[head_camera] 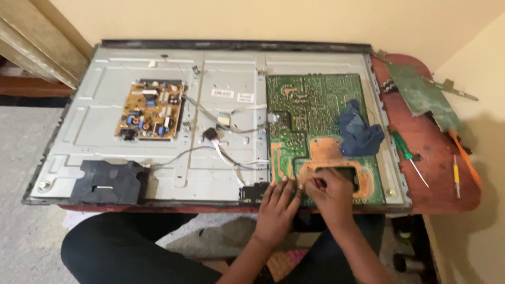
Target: The person cleans a green circuit board inside a disassembled television chassis using a cloth and a small tool. They wipe the board surface and scrape residue from specific areas while seated on the floor.
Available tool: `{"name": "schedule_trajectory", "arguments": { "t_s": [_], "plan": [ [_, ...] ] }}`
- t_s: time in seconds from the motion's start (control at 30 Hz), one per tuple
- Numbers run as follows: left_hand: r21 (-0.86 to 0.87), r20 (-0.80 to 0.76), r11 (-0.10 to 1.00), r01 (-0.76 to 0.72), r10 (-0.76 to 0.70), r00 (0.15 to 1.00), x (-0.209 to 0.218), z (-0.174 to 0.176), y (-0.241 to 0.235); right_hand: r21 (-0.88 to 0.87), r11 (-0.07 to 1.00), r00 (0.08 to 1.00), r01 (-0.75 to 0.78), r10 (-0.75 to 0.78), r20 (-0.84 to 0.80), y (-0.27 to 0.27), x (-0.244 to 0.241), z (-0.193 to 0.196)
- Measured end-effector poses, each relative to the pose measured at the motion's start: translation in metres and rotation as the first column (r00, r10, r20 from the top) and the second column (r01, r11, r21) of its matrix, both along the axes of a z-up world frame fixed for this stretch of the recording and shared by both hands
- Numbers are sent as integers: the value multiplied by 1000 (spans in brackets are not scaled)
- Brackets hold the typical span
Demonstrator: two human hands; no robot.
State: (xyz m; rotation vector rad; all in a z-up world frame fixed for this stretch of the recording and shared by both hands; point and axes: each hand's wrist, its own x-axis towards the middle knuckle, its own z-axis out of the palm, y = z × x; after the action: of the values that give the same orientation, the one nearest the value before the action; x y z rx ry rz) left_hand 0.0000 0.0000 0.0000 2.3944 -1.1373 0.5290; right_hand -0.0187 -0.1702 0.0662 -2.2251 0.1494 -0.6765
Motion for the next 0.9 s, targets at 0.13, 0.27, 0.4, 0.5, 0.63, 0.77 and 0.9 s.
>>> {"name": "schedule_trajectory", "arguments": {
  "t_s": [0.13, 0.27, 0.4, 0.5, 0.63, 0.77, 0.9],
  "plan": [
    [-73, 28, 997, -11, 13, 1000, 5, 8, -2, -87, 996, 1000, 24, -24, 6, 4, -15, -8],
    [-41, -17, 999, 4, -5, 1000, -1, 1, 1, -20, 999, 997, -30, 29, -66, -7, -11, -15],
    [-82, 47, 997, -13, 17, 999, 2, 7, -1, 22, 999, 999, -32, 32, 10, 1, -17, -12],
    [-74, 3, 997, 0, 0, 1000, 1, -2, 4, -17, 998, 998, -65, 65, -7, -8, -2, -23],
    [-80, 18, 997, 3, -1, 1000, 3, 1, 1, -15, 999, 999, -32, 32, -35, -11, -14, -27],
    [-82, -8, 997, 0, -1, 1000, -3, 0, 2, 5, 999, 994, -36, 37, -101, -19, -14, -31],
    [-96, -6, 995, 10, -11, 1000, 2, 9, 4, -72, 996, 997, -61, 58, -48, -18, -8, -18]
  ]
}}
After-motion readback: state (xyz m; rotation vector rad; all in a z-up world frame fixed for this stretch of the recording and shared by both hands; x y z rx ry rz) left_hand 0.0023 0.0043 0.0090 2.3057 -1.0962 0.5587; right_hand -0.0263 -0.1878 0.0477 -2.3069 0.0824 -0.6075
